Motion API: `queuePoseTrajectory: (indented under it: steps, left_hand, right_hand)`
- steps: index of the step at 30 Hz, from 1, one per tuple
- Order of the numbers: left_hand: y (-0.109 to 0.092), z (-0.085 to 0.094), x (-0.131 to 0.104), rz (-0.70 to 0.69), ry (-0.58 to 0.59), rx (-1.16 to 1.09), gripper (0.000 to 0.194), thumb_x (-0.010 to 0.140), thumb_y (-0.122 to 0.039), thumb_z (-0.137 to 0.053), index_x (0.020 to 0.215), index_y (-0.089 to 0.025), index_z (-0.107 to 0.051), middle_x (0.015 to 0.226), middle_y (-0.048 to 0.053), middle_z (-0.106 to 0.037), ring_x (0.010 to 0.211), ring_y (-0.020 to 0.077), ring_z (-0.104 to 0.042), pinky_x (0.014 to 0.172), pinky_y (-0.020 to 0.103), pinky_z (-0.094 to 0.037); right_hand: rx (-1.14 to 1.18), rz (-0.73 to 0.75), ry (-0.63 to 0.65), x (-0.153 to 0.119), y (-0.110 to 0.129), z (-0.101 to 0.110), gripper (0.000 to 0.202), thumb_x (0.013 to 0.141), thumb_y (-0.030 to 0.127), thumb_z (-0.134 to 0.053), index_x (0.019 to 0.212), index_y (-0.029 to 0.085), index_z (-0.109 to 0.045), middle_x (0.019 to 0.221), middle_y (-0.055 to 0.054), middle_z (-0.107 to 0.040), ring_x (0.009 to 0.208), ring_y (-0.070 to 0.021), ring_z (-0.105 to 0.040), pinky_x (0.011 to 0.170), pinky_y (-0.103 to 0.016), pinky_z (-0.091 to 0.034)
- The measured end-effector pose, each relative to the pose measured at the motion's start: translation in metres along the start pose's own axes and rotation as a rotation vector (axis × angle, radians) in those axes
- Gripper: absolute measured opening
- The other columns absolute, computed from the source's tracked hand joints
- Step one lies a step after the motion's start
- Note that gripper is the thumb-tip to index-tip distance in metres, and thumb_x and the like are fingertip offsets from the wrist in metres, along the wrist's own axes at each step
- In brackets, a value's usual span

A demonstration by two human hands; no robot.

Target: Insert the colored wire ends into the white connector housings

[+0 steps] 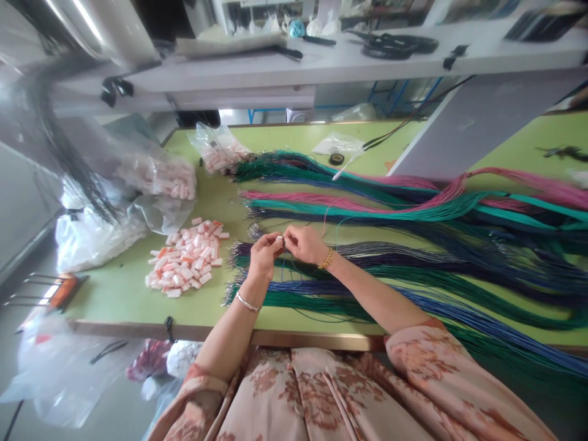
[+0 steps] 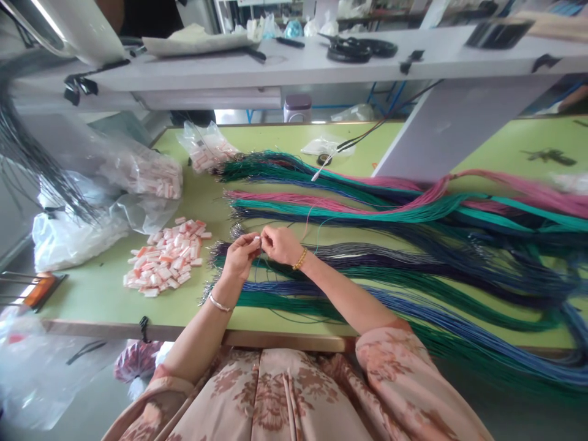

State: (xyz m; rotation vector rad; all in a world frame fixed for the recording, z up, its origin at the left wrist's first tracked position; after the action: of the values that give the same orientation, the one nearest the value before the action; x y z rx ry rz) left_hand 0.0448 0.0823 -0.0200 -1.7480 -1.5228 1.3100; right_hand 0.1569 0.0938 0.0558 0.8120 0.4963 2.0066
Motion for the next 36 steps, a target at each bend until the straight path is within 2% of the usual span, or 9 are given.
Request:
queuePoseTrajectory:
  steps: [7,11,13,16,21,25,29,32,36]
  left_hand:
    - [-0.005,-0.001,0.004,-0.011,0.006,-0.078,0.038,0.048,-0.02,-0.086,0.08,-0.013,-0.067,0.068,-0.001,-0.065,0.058,0.0076,-0.057,0.064,0.025,-0.046]
    - [-0.012,-0.001,0.008,-0.061,0.039,-0.123,0.034,0.055,-0.02,-0.083,0.084,-0.014,-0.065,0.075,0.0,-0.066,0.061,0.0059,-0.056,0.063,0.022,-0.043]
    - [-0.013,-0.001,0.01,-0.08,0.057,-0.139,0.033,0.057,-0.02,-0.082,0.084,-0.014,-0.064,0.074,-0.001,-0.064,0.06,0.005,-0.055,0.062,0.021,-0.042]
    - [-0.009,0.001,0.016,-0.076,0.065,-0.143,0.03,0.06,-0.017,-0.08,0.084,-0.014,-0.061,0.072,-0.002,-0.063,0.059,0.0042,-0.053,0.062,0.02,-0.041]
    - [0.005,0.013,0.028,0.014,-0.013,-0.134,0.026,0.065,-0.006,-0.07,0.078,-0.016,-0.05,0.077,0.003,-0.066,0.066,0.0081,-0.06,0.068,0.022,-0.045]
    - [0.003,0.018,0.033,-0.013,-0.048,-0.103,0.03,0.068,-0.003,-0.067,0.087,-0.018,-0.049,0.074,0.001,-0.064,0.071,0.0114,-0.064,0.069,0.024,-0.047]
    - [0.003,0.018,0.036,-0.005,-0.068,-0.072,0.027,0.07,-0.002,-0.064,0.09,-0.016,-0.053,0.073,0.001,-0.063,0.071,0.0112,-0.063,0.068,0.024,-0.048]
    - [0.001,0.015,0.035,-0.007,-0.069,-0.025,0.018,0.073,-0.003,-0.06,0.087,-0.014,-0.056,0.071,0.001,-0.062,0.068,0.0101,-0.061,0.066,0.023,-0.049]
    - [-0.002,0.013,0.033,-0.006,-0.085,-0.002,0.012,0.072,-0.003,-0.059,0.08,-0.013,-0.057,0.068,0.0,-0.059,0.064,0.0088,-0.058,0.063,0.021,-0.05]
  right_hand:
    - [0.029,-0.024,0.007,0.0,-0.001,0.013,0.019,0.089,0.033,-0.048,0.085,0.017,-0.059,0.07,-0.003,-0.064,0.06,-0.013,-0.053,0.061,-0.025,-0.038]
    - [-0.064,0.011,0.009,-0.006,0.012,0.023,0.073,0.072,0.06,-0.067,0.128,0.015,-0.05,0.122,-0.016,-0.06,0.109,-0.0278,-0.056,0.091,-0.041,-0.043]
    - [-0.145,0.043,0.09,-0.015,0.02,0.016,0.097,0.065,0.063,-0.072,0.143,0.017,-0.037,0.139,-0.018,-0.049,0.125,-0.0338,-0.046,0.103,-0.051,-0.034]
    - [-0.243,0.048,0.149,-0.035,0.023,0.013,0.105,0.067,0.058,-0.072,0.152,0.019,-0.023,0.146,-0.019,-0.041,0.134,-0.0358,-0.037,0.11,-0.058,-0.022]
    - [-0.322,-0.011,0.011,-0.097,0.003,0.059,0.096,0.08,0.067,-0.056,0.154,0.019,-0.019,0.149,-0.018,-0.039,0.137,-0.0323,-0.036,0.112,-0.053,-0.026]
    - [-0.55,-0.163,-0.096,-0.187,-0.034,0.1,0.094,0.082,0.072,-0.047,0.154,0.017,-0.021,0.146,-0.02,-0.043,0.138,-0.0356,-0.035,0.114,-0.055,-0.021]
    - [-0.779,-0.412,-0.113,-0.271,-0.076,0.121,0.094,0.083,0.075,-0.041,0.154,0.016,-0.023,0.146,-0.021,-0.043,0.139,-0.0396,-0.032,0.109,-0.063,-0.021]
    - [-0.816,-0.514,-0.078,-0.292,-0.098,0.125,0.087,0.087,0.071,-0.035,0.154,0.017,-0.023,0.149,-0.021,-0.04,0.139,-0.0387,-0.032,0.106,-0.063,-0.027]
    - [-0.804,-0.502,-0.023,-0.273,-0.113,0.127,0.082,0.088,0.071,-0.035,0.151,0.018,-0.033,0.149,-0.021,-0.04,0.139,-0.038,-0.033,0.107,-0.064,-0.024]
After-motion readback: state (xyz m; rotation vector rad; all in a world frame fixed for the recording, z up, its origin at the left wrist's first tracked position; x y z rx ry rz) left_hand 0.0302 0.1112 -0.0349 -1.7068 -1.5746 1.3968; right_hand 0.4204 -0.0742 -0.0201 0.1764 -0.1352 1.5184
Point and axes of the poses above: each hand's wrist, its own x-axis towards the middle knuckle, its own z-axis out of the back of the hand, y = z × x, the point moved 10 cm from there along x, towards the middle knuckle
